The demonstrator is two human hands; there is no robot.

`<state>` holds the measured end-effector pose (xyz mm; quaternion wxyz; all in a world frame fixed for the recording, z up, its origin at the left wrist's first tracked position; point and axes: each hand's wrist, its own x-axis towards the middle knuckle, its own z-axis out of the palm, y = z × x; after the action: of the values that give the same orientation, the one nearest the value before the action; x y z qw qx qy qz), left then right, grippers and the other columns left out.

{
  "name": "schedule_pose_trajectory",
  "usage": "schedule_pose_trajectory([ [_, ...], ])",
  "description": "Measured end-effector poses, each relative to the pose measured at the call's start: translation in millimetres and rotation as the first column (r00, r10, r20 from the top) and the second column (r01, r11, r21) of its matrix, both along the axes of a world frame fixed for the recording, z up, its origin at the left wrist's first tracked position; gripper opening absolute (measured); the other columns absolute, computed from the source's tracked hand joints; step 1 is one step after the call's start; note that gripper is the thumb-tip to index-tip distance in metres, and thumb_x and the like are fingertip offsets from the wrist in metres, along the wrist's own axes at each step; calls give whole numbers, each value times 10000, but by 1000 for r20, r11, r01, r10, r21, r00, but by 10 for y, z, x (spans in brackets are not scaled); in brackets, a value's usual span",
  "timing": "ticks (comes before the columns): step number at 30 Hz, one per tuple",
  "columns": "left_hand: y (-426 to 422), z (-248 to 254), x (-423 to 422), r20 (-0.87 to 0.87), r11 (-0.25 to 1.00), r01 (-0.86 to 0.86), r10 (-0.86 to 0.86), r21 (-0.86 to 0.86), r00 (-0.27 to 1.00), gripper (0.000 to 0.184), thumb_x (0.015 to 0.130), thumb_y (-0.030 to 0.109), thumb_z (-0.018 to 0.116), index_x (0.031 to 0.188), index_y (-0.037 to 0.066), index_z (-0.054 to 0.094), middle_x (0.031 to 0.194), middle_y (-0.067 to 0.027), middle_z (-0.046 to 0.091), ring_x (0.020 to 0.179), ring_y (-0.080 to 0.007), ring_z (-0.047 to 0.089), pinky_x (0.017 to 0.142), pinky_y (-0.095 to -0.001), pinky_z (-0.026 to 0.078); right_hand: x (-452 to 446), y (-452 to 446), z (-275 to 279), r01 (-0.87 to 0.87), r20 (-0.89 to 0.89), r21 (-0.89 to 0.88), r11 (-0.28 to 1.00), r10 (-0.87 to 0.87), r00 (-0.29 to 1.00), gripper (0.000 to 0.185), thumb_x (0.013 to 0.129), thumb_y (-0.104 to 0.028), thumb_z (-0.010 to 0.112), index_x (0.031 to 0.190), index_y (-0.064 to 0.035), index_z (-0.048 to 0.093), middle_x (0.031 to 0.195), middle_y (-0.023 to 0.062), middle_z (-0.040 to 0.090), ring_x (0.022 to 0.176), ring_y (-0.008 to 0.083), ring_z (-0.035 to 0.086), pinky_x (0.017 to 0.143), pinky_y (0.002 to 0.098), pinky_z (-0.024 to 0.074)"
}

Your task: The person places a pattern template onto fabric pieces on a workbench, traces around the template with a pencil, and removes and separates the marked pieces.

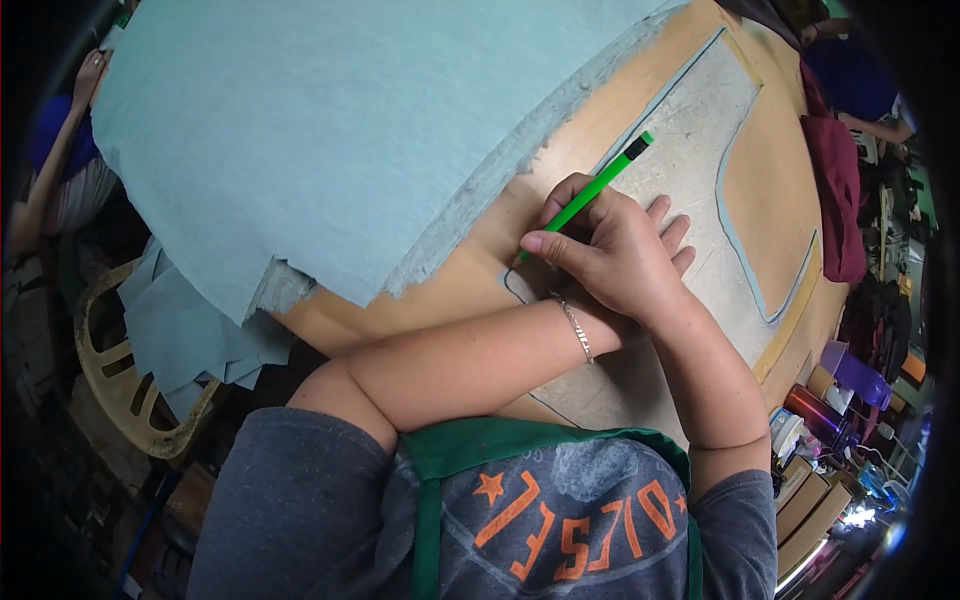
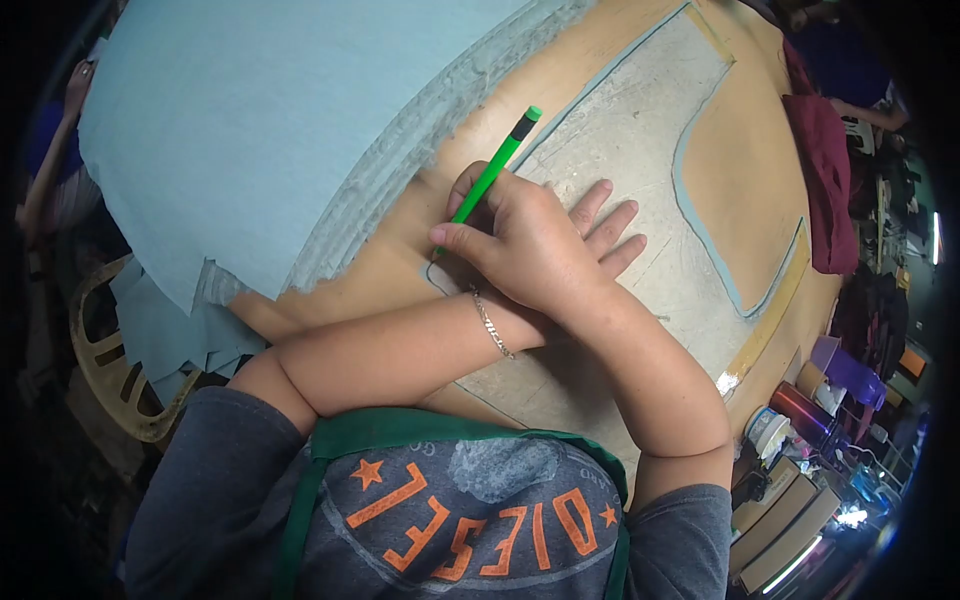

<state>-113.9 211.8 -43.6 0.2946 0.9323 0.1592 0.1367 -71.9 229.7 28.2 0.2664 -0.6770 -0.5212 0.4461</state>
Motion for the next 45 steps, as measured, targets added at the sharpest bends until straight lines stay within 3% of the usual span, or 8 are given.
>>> schedule_pose_trajectory([
  [2,-73,-122,81,135,965,-30,67,-261,989,624,829,500,381,1340,147,315,1437,-121,195,1340,-307,117,1011,-607,81,123,44,47,49,30,10,999,-49,998,181,769,-68,670,836,-17,510,704,15,577,650,82,553,561,222,423],
  [5,94,325,-85,-234,996,88,-89,-15,968,650,774,508,497,1304,147,387,1413,-119,243,1321,-300,158,1003,-605,96,609,201,-31,252,-46,44,967,-250,967,180,751,-99,671,828,-16,530,659,53,579,620,115,536,565,275,426],
  [6,42,240,-96,-34,1000,-14,13,-12,999,685,706,505,598,1271,152,436,1384,-104,287,1300,-307,189,990,-608,125,852,271,-118,259,39,120,958,-265,963,177,752,-95,670,835,-18,534,671,48,580,632,107,537,562,264,424],
  [13,109,390,-84,-107,998,49,-53,-38,993,696,724,477,601,1312,177,381,1416,-79,218,1330,-300,108,956,-641,183,2268,977,-143,552,-55,256,793,-558,828,128,803,-97,624,866,-41,528,746,34,587,730,139,601,597,258,453],
  [20,128,421,-36,-177,995,97,-102,-34,979,698,744,494,578,1329,184,357,1433,-85,184,1336,-307,88,935,-667,166,2928,1462,-406,412,392,704,579,-800,454,248,772,-211,648,874,-12,542,782,133,626,730,231,616,676,313,460],
  [29,112,443,-61,-142,995,98,-92,36,986,650,777,499,543,1285,115,416,1415,-112,230,1321,-336,134,934,-667,159,2092,-478,-324,799,-332,521,300,-791,514,151,870,-156,557,843,-15,511,725,35,552,652,86,509,600,206,414],
  [39,561,569,1040,-174,987,-50,77,153,982,512,870,369,459,1274,60,406,1391,-133,287,1295,-352,210,975,-598,229,1898,-876,-594,864,-470,473,175,-779,415,164,894,-152,517,872,-26,415,777,75,572,641,99,562,586,217,474],
  [45,1304,417,2161,-200,955,-84,145,285,969,517,863,459,398,1315,208,379,1422,-61,253,1315,-353,161,977,-644,169,1887,-857,-567,883,-536,446,145,-747,394,159,903,-143,494,906,-20,394,825,99,580,666,119,580,623,231,494],
])
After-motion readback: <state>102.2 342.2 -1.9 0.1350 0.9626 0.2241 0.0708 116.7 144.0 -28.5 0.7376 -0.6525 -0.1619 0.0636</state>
